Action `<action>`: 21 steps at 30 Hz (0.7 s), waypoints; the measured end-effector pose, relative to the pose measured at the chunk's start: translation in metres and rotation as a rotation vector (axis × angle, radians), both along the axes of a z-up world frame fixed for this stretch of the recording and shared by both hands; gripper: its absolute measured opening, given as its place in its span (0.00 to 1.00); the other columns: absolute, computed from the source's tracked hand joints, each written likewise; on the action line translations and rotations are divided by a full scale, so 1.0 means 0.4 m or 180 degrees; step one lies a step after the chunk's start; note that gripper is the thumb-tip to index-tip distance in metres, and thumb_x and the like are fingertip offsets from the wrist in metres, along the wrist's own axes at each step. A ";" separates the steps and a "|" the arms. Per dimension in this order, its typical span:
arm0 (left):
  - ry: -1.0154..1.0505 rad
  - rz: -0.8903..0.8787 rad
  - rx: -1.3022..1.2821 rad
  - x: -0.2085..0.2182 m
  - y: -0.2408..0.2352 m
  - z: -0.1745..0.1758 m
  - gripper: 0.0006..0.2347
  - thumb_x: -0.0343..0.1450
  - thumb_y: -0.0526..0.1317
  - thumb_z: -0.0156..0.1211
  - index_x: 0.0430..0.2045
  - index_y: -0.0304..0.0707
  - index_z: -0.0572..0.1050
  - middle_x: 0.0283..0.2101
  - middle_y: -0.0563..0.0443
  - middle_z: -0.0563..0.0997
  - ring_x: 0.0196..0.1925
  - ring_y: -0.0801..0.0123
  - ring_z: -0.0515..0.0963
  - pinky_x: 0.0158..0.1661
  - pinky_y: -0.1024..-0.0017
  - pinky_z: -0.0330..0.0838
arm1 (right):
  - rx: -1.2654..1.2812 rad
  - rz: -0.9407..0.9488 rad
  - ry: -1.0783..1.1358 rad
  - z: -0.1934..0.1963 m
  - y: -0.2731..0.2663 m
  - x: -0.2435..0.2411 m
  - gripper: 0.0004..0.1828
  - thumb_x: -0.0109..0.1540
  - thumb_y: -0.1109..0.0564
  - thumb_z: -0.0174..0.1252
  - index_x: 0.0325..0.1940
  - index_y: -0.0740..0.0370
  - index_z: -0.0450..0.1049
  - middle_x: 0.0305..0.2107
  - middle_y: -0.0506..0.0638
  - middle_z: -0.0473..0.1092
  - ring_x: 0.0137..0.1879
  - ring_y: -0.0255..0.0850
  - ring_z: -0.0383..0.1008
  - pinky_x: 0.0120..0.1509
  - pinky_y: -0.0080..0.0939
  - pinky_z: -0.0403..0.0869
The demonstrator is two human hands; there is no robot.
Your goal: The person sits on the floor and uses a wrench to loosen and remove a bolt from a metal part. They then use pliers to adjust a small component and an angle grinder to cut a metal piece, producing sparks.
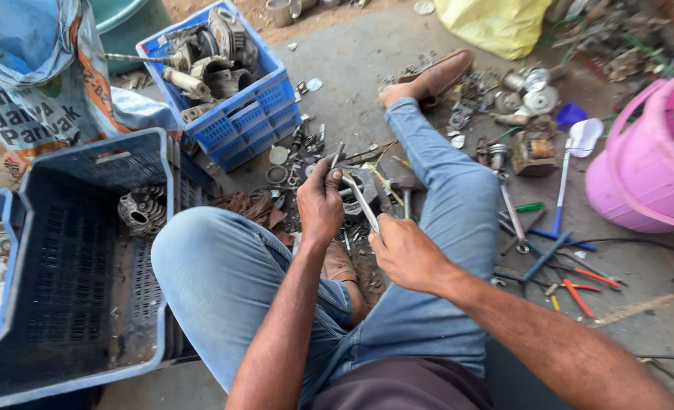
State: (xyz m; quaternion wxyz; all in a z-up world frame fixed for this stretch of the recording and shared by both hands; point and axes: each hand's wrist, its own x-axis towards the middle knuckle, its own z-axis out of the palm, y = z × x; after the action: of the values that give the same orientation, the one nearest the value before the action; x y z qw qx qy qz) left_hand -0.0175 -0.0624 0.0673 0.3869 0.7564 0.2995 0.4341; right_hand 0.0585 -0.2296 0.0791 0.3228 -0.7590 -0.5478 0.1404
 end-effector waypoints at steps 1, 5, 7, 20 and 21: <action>-0.0017 -0.0070 -0.0221 0.008 -0.011 0.007 0.10 0.76 0.38 0.55 0.50 0.40 0.78 0.30 0.42 0.83 0.31 0.62 0.85 0.33 0.65 0.75 | 0.0089 -0.0021 -0.0073 0.011 -0.010 -0.004 0.14 0.65 0.57 0.54 0.31 0.72 0.66 0.20 0.68 0.67 0.32 0.67 0.71 0.38 0.65 0.68; -0.0096 -0.0141 -0.0710 0.024 -0.048 0.001 0.10 0.76 0.39 0.52 0.47 0.43 0.80 0.28 0.49 0.82 0.29 0.71 0.84 0.31 0.68 0.76 | 0.0113 -0.0339 0.0014 0.029 -0.048 -0.036 0.14 0.65 0.56 0.54 0.33 0.71 0.66 0.21 0.70 0.70 0.32 0.67 0.74 0.38 0.64 0.70; -0.0139 -0.0036 -0.0777 0.022 -0.067 -0.022 0.10 0.77 0.40 0.52 0.45 0.42 0.81 0.27 0.51 0.82 0.28 0.72 0.82 0.30 0.69 0.76 | 0.0005 -0.0547 0.0161 0.009 -0.066 -0.066 0.13 0.65 0.55 0.54 0.34 0.70 0.67 0.20 0.69 0.71 0.31 0.66 0.75 0.38 0.63 0.72; -0.1088 -0.0962 -0.3506 0.115 -0.064 -0.119 0.13 0.79 0.48 0.49 0.40 0.40 0.78 0.18 0.62 0.64 0.15 0.80 0.61 0.15 0.78 0.55 | 0.0411 -0.1144 0.0167 -0.155 -0.081 -0.041 0.17 0.66 0.50 0.53 0.50 0.68 0.68 0.17 0.67 0.71 0.26 0.66 0.74 0.30 0.64 0.70; -0.1029 -0.1017 -0.3541 0.112 -0.049 -0.133 0.14 0.80 0.48 0.49 0.41 0.39 0.78 0.19 0.62 0.65 0.16 0.81 0.62 0.16 0.79 0.56 | 0.0473 -0.1051 0.0443 -0.163 -0.081 -0.024 0.15 0.67 0.50 0.53 0.46 0.66 0.69 0.19 0.67 0.71 0.27 0.66 0.75 0.30 0.64 0.69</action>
State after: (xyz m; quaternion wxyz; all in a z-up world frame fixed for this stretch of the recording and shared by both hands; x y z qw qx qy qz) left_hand 0.0272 -0.0819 0.0143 0.8258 0.4004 0.3018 0.2582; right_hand 0.0490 -0.2619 0.0141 0.4336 -0.8011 -0.4010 0.0968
